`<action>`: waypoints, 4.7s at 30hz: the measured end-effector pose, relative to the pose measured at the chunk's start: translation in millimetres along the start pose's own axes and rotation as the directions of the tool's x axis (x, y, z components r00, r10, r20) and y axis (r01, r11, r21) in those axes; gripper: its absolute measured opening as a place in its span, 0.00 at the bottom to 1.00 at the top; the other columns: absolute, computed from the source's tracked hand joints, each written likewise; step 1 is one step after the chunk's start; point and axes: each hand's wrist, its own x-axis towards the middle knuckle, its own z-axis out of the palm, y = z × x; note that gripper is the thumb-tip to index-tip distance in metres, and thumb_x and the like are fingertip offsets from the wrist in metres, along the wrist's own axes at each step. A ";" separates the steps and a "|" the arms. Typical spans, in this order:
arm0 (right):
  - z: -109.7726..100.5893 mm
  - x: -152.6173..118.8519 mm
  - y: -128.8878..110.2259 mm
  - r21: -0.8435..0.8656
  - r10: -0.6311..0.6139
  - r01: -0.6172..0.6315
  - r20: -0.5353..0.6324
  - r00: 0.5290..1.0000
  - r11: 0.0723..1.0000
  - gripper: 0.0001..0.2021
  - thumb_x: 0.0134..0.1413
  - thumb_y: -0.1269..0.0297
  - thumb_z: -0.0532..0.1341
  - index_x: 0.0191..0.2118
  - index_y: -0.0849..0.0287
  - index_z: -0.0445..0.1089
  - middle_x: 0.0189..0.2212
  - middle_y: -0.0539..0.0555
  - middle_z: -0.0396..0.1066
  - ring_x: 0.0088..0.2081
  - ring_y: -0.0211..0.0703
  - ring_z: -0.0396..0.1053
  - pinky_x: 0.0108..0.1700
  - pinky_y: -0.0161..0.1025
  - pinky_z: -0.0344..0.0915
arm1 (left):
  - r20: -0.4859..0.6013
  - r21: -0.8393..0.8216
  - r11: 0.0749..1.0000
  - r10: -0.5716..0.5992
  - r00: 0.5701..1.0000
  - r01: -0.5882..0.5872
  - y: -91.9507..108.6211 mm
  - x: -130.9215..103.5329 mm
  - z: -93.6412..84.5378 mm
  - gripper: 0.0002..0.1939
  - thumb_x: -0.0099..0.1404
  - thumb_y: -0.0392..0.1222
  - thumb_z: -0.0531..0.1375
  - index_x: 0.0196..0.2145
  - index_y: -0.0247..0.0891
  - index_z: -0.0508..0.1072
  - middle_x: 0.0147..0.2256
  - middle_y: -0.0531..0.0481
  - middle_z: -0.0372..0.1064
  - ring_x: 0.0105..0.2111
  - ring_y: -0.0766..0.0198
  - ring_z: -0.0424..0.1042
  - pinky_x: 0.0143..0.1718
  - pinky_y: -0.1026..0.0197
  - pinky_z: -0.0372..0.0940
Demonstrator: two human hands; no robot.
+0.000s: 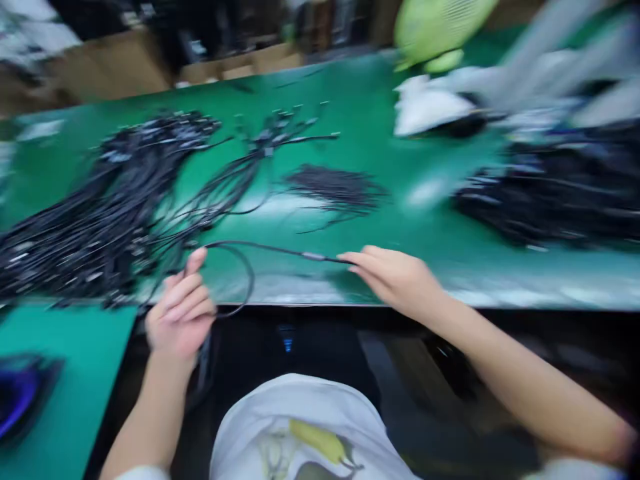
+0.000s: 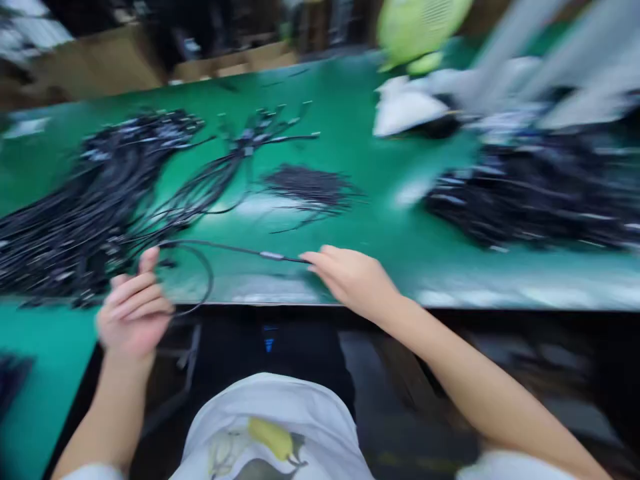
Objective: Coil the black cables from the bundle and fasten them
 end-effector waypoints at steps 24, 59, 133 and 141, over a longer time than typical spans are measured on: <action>16.0 28.3 -9.7 -0.212 -0.278 0.282 0.050 0.959 0.936 0.13 0.65 0.69 0.50 0.37 0.61 0.71 0.23 0.50 0.69 0.23 0.38 0.63 0.29 0.38 0.51 | -0.063 -0.404 0.908 0.093 0.994 -0.111 38.9 -30.0 -39.6 0.20 0.76 0.39 0.44 0.61 0.27 0.57 0.17 0.61 0.64 0.13 0.79 0.65 0.13 0.80 0.53; 77.8 66.1 -121.0 0.797 0.290 -0.334 0.520 0.804 -0.503 0.21 0.57 0.46 0.59 0.27 0.58 0.57 0.19 0.42 0.45 0.19 0.29 0.42 0.20 0.30 0.48 | -0.001 0.649 0.758 -0.082 0.997 0.063 -73.0 -22.1 -12.3 0.17 0.71 0.54 0.49 0.37 0.37 0.66 0.22 0.56 0.57 0.24 0.67 0.58 0.36 0.60 0.59; 80.6 103.7 119.5 -0.252 0.240 -0.215 0.070 0.968 0.943 0.13 0.62 0.69 0.51 0.40 0.64 0.73 0.45 0.62 0.71 0.41 0.49 0.64 0.42 0.43 0.58 | -0.103 0.604 0.753 -0.251 0.962 0.261 -54.3 -18.5 -25.1 0.18 0.64 0.56 0.58 0.33 0.35 0.70 0.21 0.55 0.57 0.24 0.68 0.54 0.31 0.62 0.51; 56.2 105.9 65.8 0.167 0.268 -0.225 -0.307 0.913 0.960 0.12 0.65 0.62 0.51 0.39 0.58 0.70 0.36 0.57 0.68 0.39 0.45 0.65 0.43 0.41 0.61 | -0.093 0.446 0.870 -0.189 0.978 0.211 -62.9 -13.1 -10.6 0.16 0.65 0.51 0.59 0.33 0.33 0.70 0.22 0.56 0.55 0.23 0.70 0.52 0.28 0.63 0.50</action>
